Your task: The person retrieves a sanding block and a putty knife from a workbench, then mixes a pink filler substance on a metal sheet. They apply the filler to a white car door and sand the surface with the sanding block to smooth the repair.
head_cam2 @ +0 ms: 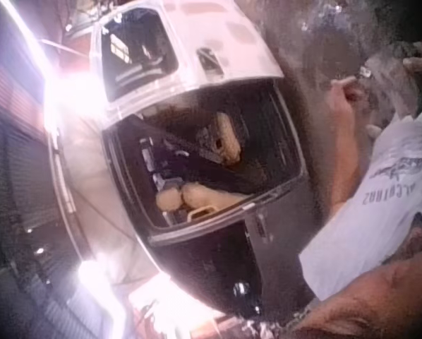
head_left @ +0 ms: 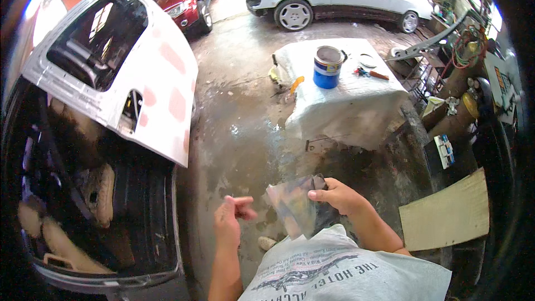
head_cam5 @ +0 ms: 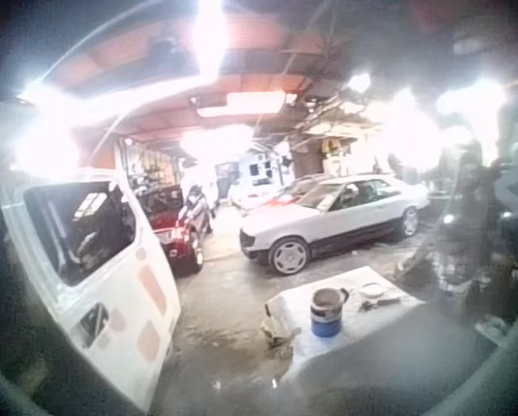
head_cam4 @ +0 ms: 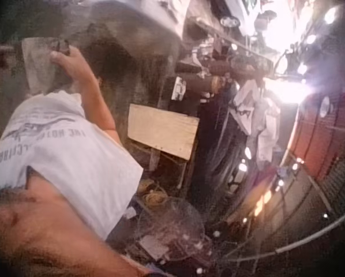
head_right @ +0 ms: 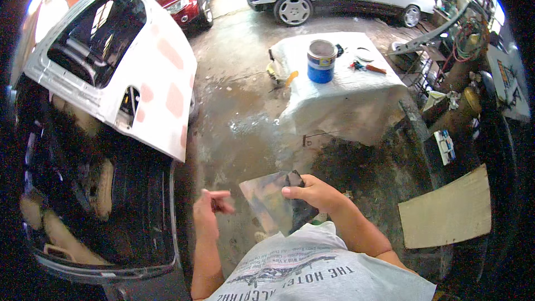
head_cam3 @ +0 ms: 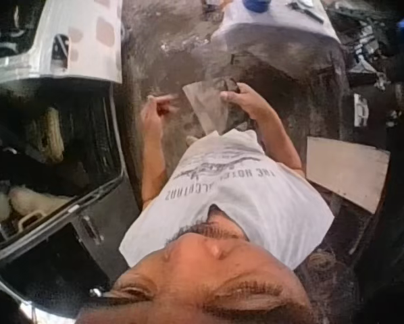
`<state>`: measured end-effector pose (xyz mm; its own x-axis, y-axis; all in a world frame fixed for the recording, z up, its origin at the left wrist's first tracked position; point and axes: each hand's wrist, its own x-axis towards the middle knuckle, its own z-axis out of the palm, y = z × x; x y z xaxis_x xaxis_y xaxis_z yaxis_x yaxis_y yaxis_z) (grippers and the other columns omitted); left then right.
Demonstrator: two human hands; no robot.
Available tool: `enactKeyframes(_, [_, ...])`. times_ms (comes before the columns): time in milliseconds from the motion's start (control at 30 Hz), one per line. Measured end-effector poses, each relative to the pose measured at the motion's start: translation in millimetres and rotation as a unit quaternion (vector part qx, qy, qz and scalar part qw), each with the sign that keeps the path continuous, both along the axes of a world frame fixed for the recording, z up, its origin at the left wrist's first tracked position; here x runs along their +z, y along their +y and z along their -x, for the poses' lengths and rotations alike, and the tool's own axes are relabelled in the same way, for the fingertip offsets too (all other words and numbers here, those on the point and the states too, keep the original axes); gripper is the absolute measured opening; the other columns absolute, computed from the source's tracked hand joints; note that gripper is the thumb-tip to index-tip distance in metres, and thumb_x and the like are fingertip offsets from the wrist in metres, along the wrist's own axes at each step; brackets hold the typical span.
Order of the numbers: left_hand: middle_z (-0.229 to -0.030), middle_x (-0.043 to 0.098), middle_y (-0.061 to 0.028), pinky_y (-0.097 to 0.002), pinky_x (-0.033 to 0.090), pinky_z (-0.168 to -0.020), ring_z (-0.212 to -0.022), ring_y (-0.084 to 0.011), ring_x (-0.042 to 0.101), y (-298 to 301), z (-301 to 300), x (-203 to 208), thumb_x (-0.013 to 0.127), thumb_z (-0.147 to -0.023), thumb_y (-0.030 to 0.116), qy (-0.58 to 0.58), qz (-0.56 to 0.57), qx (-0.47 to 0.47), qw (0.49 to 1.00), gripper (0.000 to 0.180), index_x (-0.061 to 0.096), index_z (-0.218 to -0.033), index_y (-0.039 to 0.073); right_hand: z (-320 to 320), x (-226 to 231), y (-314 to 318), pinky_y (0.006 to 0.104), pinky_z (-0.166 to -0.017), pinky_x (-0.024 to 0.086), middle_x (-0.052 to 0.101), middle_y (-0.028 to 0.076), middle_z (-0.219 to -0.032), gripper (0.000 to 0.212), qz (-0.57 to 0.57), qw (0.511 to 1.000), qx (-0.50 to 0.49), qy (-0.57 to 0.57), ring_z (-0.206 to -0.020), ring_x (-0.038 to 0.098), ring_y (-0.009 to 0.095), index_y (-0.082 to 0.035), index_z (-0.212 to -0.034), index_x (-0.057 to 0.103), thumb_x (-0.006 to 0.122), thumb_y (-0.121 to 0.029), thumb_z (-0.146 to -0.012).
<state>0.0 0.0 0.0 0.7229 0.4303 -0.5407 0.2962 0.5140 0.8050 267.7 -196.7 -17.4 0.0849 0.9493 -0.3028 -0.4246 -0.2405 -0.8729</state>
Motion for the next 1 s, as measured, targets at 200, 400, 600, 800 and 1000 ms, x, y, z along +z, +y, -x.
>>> enactKeyframes(200, [-0.101,0.068,-0.0158,-0.0342,0.054,-0.080,-0.091,-0.0206,0.067,-47.5,-46.2,-60.8,0.053,-0.102,0.027,0.056,-0.666,-0.019,0.744,0.036,0.057,-0.127,0.001,-2.9,5.6,-16.5,0.0340,-0.090,0.052,0.068,0.007,-0.113,0.041,-0.008,0.974,-0.142,0.179,-0.098,0.066,0.017,0.000,-0.123,0.061,0.068,-0.027,-0.093])
enactKeyframes(400, [-0.146,0.041,-0.0171,-0.0346,0.050,-0.097,-0.128,-0.0220,0.048,-54.4,-89.1,-17.2,0.054,-0.101,0.019,-0.100,-0.161,0.117,0.975,0.058,0.028,-0.151,0.008,4.8,16.0,-11.6,0.0350,-0.090,0.052,0.068,0.008,-0.114,0.045,0.030,0.985,-0.093,0.145,-0.097,0.066,0.017,0.000,-0.124,0.060,0.071,-0.031,-0.092])
enactKeyframes(600, [-0.149,0.044,-0.0076,-0.0438,0.035,-0.113,-0.136,-0.0233,0.043,-38.9,-133.2,0.3,0.038,-0.104,0.045,-0.323,-0.110,0.167,0.925,0.053,0.039,-0.147,0.013,27.9,6.5,-2.2,0.0314,-0.101,0.043,0.064,0.008,-0.122,0.052,-0.093,0.985,0.099,0.112,-0.111,0.057,0.016,0.000,-0.134,0.054,0.066,-0.032,-0.096])
enactKeyframes(800, [-0.140,0.052,-0.0143,-0.0420,0.037,-0.110,-0.132,-0.0248,0.047,-80.2,-173.4,11.2,0.026,-0.106,0.050,-0.204,-0.407,0.332,0.826,0.060,0.049,-0.134,0.002,19.4,12.0,-25.2,0.0315,-0.110,0.032,0.055,0.011,-0.137,0.065,-0.285,0.956,0.072,-0.001,-0.127,0.045,0.016,0.001,-0.150,0.034,0.059,-0.033,-0.100])
enactKeyframes(1000, [-0.139,0.052,-0.0161,-0.0423,0.039,-0.108,-0.133,-0.0251,0.047,-119.7,-217.1,-10.2,0.024,-0.107,0.049,-0.162,-0.507,0.294,0.794,0.061,0.050,-0.132,0.000,-28.0,5.6,-34.8,0.0335,-0.112,0.030,0.049,0.012,-0.145,0.066,-0.253,0.955,0.155,0.030,-0.131,0.042,0.018,-0.002,-0.154,0.029,0.058,-0.029,-0.101])
